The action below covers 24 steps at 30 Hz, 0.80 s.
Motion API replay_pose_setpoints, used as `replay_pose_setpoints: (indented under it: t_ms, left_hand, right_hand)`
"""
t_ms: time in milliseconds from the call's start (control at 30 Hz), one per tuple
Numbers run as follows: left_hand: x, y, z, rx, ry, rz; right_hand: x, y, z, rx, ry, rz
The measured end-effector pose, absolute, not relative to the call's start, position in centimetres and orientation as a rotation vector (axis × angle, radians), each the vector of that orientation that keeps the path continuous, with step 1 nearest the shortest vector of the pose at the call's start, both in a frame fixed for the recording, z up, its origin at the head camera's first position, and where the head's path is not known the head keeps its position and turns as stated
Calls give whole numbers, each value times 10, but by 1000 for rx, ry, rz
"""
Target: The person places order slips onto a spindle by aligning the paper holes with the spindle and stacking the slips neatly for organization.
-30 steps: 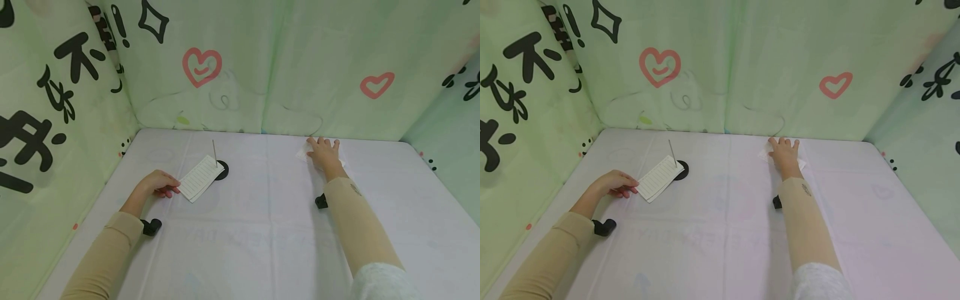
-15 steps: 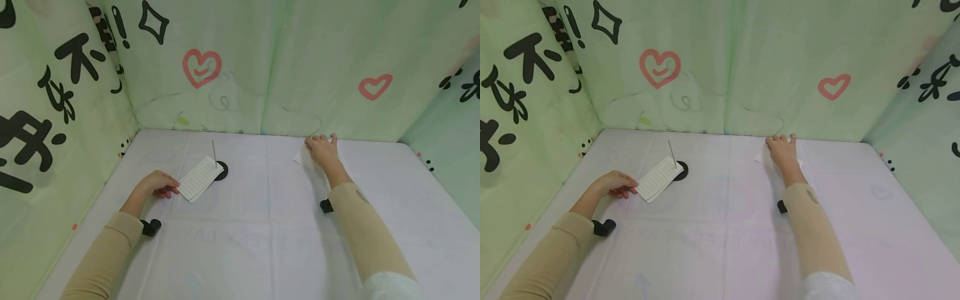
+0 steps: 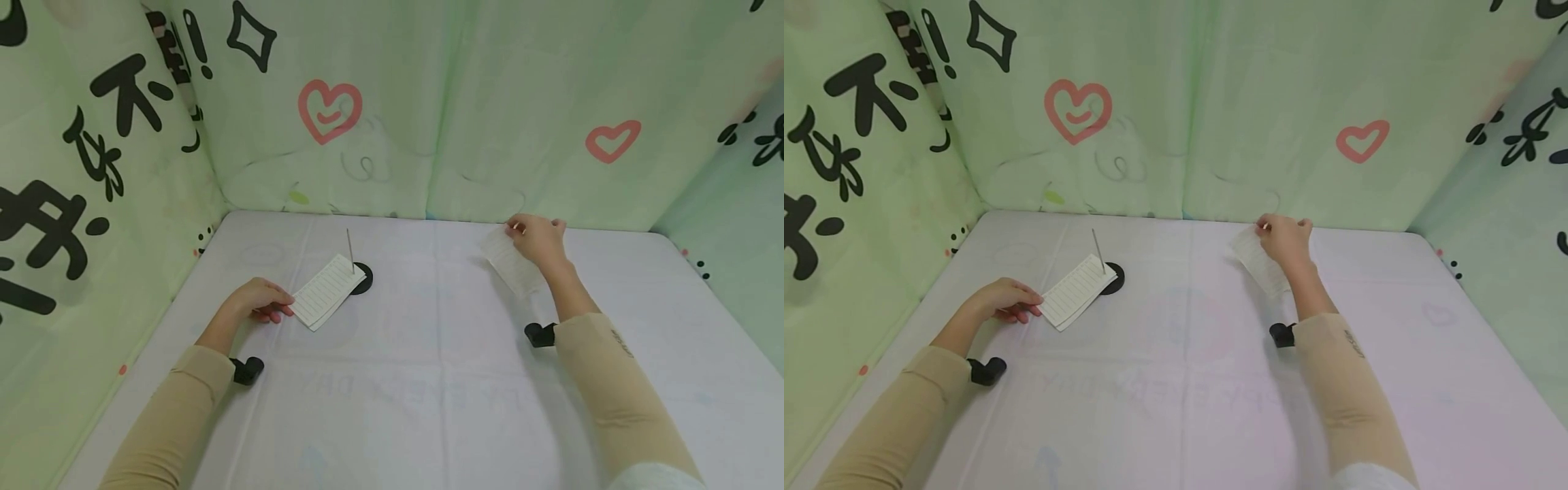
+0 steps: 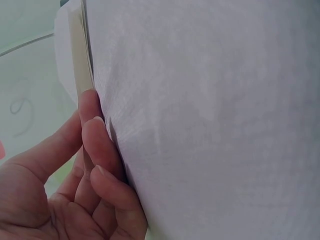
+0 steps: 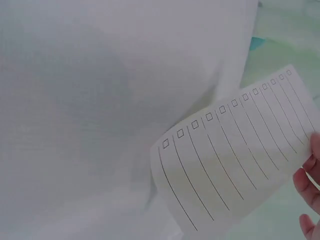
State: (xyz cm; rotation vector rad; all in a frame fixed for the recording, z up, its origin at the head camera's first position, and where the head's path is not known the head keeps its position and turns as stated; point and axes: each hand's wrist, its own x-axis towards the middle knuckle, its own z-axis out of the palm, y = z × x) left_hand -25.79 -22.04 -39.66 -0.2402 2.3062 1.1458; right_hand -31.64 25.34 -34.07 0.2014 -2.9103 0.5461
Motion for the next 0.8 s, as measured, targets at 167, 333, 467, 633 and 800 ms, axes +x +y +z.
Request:
replay_pose_setpoints:
  t_ms: [167,333,467,633,800]
  left_hand:
    - [-257,-220,-395,-236,2298,1157]
    - [-257,-220,-395,-235,2275,1186]
    - [-257,-220,-394,-235,2273,1189]
    - [-252,-219,-389,-229,2285,1179]
    - [-248,-221,-386,-209,2285,1182]
  right_hand:
    - [-308,255,-334,163,-2855,728]
    - [-302,251,-330,121,-2802,866]
    - [-298,245,-329,37,-2761,1098]
    - [-294,234,-332,-115,-2679,1488]
    - [-289,222,-336,-199,-2617,1712]
